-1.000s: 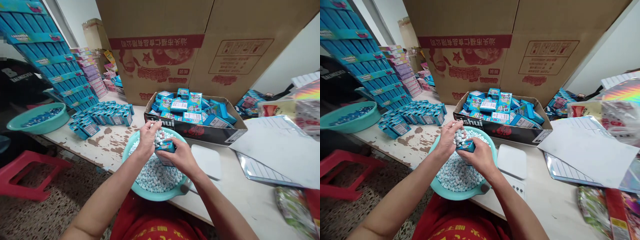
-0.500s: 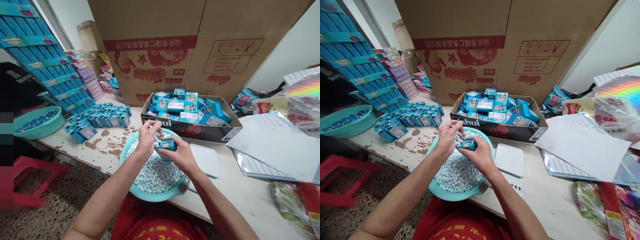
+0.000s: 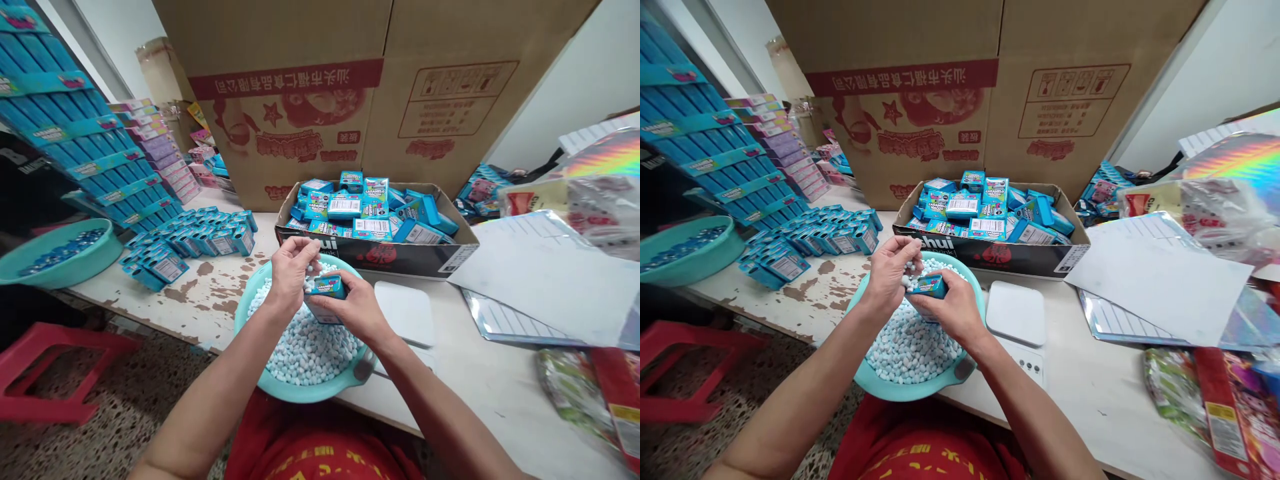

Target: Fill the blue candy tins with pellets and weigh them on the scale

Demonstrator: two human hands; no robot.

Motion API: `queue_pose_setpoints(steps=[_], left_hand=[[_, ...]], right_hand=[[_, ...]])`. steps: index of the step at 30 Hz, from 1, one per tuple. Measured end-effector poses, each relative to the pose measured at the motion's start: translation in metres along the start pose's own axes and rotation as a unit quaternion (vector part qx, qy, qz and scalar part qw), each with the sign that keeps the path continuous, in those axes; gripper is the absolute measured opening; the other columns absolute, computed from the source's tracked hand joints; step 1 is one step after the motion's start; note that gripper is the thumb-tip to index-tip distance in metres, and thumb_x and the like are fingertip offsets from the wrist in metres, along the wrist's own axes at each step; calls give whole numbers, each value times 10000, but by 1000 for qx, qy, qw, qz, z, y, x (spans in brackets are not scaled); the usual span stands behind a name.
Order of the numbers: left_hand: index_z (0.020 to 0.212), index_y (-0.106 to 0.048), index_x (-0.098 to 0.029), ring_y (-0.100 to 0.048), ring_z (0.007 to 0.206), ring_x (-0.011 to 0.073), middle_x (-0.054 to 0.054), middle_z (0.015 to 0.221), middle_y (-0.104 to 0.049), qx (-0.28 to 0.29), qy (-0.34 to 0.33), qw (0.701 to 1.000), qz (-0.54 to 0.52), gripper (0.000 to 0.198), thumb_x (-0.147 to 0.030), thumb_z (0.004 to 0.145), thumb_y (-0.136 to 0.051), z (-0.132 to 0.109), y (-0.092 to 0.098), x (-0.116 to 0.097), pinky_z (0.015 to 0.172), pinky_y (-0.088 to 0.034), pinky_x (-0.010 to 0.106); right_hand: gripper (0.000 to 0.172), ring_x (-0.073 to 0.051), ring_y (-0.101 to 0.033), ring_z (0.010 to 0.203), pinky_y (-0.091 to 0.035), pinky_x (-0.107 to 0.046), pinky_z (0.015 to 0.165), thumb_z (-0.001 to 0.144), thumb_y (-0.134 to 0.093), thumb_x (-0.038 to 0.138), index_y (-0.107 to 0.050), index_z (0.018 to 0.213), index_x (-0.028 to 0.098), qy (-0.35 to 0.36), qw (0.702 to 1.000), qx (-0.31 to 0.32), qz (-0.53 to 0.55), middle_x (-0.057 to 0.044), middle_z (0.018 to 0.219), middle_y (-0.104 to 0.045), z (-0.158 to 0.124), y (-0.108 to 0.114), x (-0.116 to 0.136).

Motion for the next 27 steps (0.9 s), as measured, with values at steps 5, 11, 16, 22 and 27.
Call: queue_pose_setpoints(steps=[5,11,16,22,27], left_hand=[[711,-562,-156,-421,411,36,-49,545,-533,5,-10,1000,6,254,-340,665,-731,-2,2,-2,376,-275,159],[708,-552,-166,-321,360,18,-82,476,-441,4,-18,1000,-8,274,-348,637,-745,-1,-3,-10,345,-180,163],[699,-526,-169,-300,351,16,-93,467,-410,-3,24,999,-34,318,-358,605,-764,3,0,-6,344,-149,164],[712,-533,-173,-309,360,19,-91,474,-414,-11,-2,999,-30,304,-370,633,-750,0,1,-8,350,-175,165],[718,-553,-174,-358,381,35,-84,459,-428,-14,-25,1000,0,254,-358,669,-720,-1,1,-4,364,-230,162]], right_hand=[[331,-195,-601,821,-457,-319,774,630,-779,320,-669,915,191,1,1000,-15,5,-15,880,-669,-1,-1,1],[392,-206,-616,802,-493,-329,741,629,-776,396,-653,939,190,-8,997,-31,67,-19,866,-675,-1,1,-3],[371,-212,-615,802,-499,-348,756,620,-774,370,-654,921,190,-16,997,-23,72,-16,845,-672,0,0,-10],[353,-222,-612,851,-497,-348,780,631,-774,346,-651,927,198,-13,996,-7,89,-22,896,-668,-2,-7,-10],[358,-216,-610,844,-501,-332,755,634,-777,334,-645,939,200,-29,994,-5,103,-26,905,-664,-3,-10,-13]])
Point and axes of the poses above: each hand's wrist, its own z-axis towards the middle knuckle, its own y-axis out of the back of the hand, x = y × z, the point moved 1 cm from there along z, towards the middle knuckle
